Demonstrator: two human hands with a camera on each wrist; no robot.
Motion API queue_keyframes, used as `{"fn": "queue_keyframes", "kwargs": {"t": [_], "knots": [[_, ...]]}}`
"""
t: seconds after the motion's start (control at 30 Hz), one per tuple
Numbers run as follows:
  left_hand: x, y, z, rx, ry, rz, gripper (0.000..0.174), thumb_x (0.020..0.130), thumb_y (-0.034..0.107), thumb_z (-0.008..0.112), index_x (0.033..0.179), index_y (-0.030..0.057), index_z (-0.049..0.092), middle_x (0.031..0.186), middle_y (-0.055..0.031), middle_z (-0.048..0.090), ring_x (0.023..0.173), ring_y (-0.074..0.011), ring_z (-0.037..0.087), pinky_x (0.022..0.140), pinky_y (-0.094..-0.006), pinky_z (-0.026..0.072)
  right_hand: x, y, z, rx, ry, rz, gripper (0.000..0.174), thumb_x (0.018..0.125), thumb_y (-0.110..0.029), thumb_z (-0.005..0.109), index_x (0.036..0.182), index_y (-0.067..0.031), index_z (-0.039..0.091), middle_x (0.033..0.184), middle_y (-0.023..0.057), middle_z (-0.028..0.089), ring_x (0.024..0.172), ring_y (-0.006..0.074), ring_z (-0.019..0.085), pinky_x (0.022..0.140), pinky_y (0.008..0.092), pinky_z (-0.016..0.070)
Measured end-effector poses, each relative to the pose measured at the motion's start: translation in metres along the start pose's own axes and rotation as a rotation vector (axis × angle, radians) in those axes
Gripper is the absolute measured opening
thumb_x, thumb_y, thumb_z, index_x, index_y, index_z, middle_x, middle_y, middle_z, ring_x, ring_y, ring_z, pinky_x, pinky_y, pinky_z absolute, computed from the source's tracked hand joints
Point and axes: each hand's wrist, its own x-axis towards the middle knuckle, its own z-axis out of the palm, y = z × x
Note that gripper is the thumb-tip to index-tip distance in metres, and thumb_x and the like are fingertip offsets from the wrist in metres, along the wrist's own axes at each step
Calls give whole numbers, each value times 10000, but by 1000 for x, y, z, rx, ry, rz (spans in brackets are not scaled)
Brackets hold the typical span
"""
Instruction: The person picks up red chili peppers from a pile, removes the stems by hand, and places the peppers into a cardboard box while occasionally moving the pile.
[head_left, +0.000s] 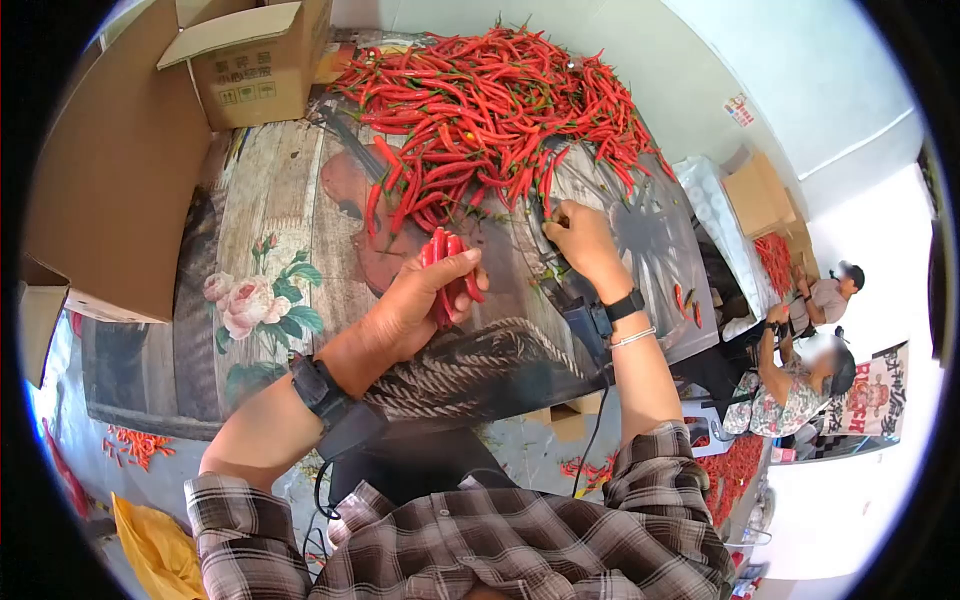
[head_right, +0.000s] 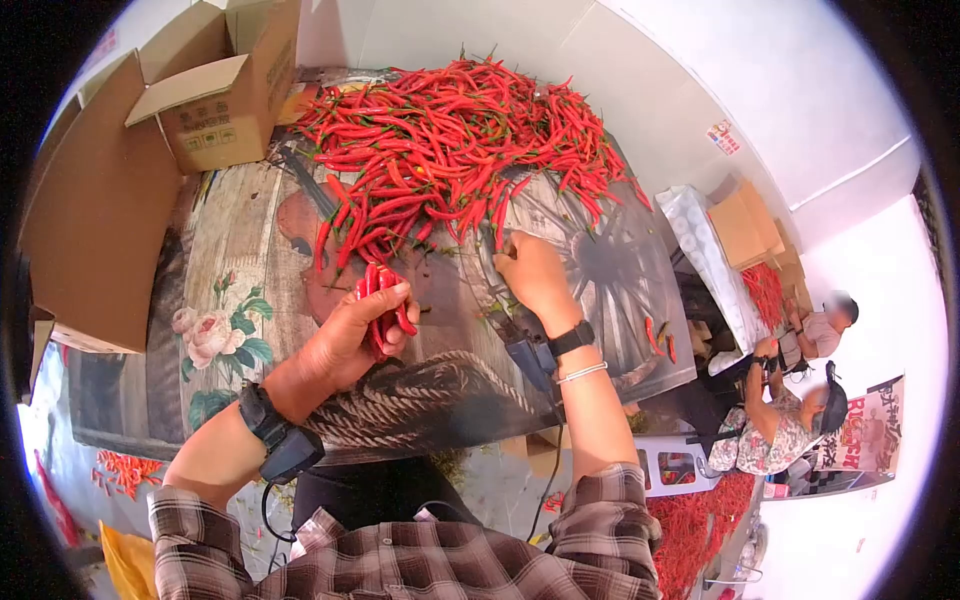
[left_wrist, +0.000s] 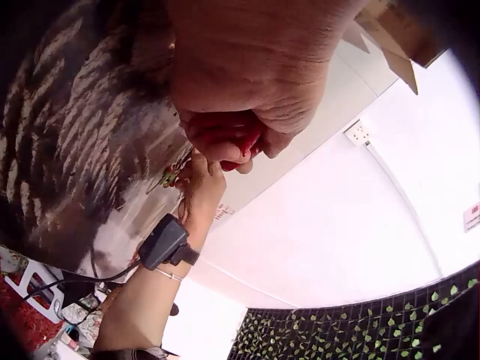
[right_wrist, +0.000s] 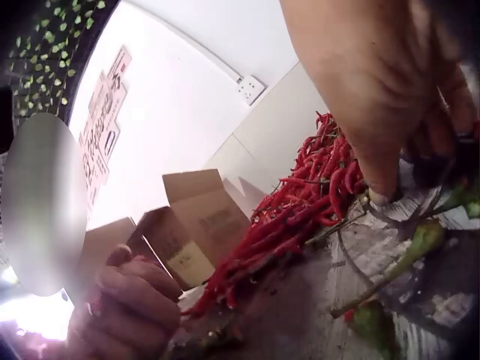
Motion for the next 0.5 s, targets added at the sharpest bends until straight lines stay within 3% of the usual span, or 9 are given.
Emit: {"fn": "queue_keyframes", "kwargs": {"t": [0.13, 0.2, 0.23, 0.3, 0.37, 0.43, 0.5], "knots": [[2, -1, -4, -41, -8, 2, 201, 855, 194, 665, 972, 72, 557, 762, -18, 560, 553, -69, 481, 479, -217, 383, -12, 7, -9, -13, 48, 6, 226, 764, -186, 660, 813, 26, 597, 659, 170, 597, 622, 300, 597, 592, 386, 442], [2, -1, -5, -15, -12, -2, 216, 863, 196, 653, 1015, 75, 559, 767, -3, 539, 558, -66, 461, 489, -211, 370, -32, -14, -27, 295, 3, 226, 187, 794, -156, 642, 851, 17, 598, 622, 104, 579, 587, 197, 580, 566, 326, 435], [2, -1, -4, 16, -14, -9, 235, 872, 198, 642, 1057, 78, 561, 772, 13, 518, 563, -63, 440, 498, -205, 358, -43, -23, -30, 292, 6, 230, 187, 794, -156, 642, 851, 17, 598, 622, 104, 579, 587, 197, 580, 566, 326, 435], [4, -3, -8, 16, -33, -11, 267, 850, 179, 667, 1066, 72, 554, 764, 12, 519, 561, -61, 446, 496, -209, 365, -65, -45, -29, 425, -48, 159, 148, 824, -129, 621, 874, 8, 592, 629, 57, 558, 614, 116, 557, 563, 285, 423], [4, -4, -8, 22, -61, -13, 302, 828, 160, 692, 1075, 66, 547, 756, 12, 520, 560, -59, 453, 494, -212, 373, -81, -67, -27, 434, -123, -31, 153, 823, -130, 622, 903, -4, 590, 683, 79, 572, 640, 150, 567, 587, 302, 434], [2, -2, -2, 31, -43, 9, 293, 826, 164, 696, 1060, 68, 548, 739, 17, 501, 570, -60, 442, 499, -211, 368, -87, -89, -25, 411, -118, -229, 142, 816, -132, 616, 862, -6, 573, 738, 127, 574, 663, 235, 581, 593, 347, 435], [1, -3, -1, 45, -94, -28, 288, 826, 167, 697, 1052, 73, 546, 734, 18, 495, 578, -63, 443, 494, -213, 368, -90, -94, -23, 320, -113, -304, 141, 805, -130, 608, 813, -3, 546, 765, 168, 566, 686, 331, 573, 595, 399, 429]]}}
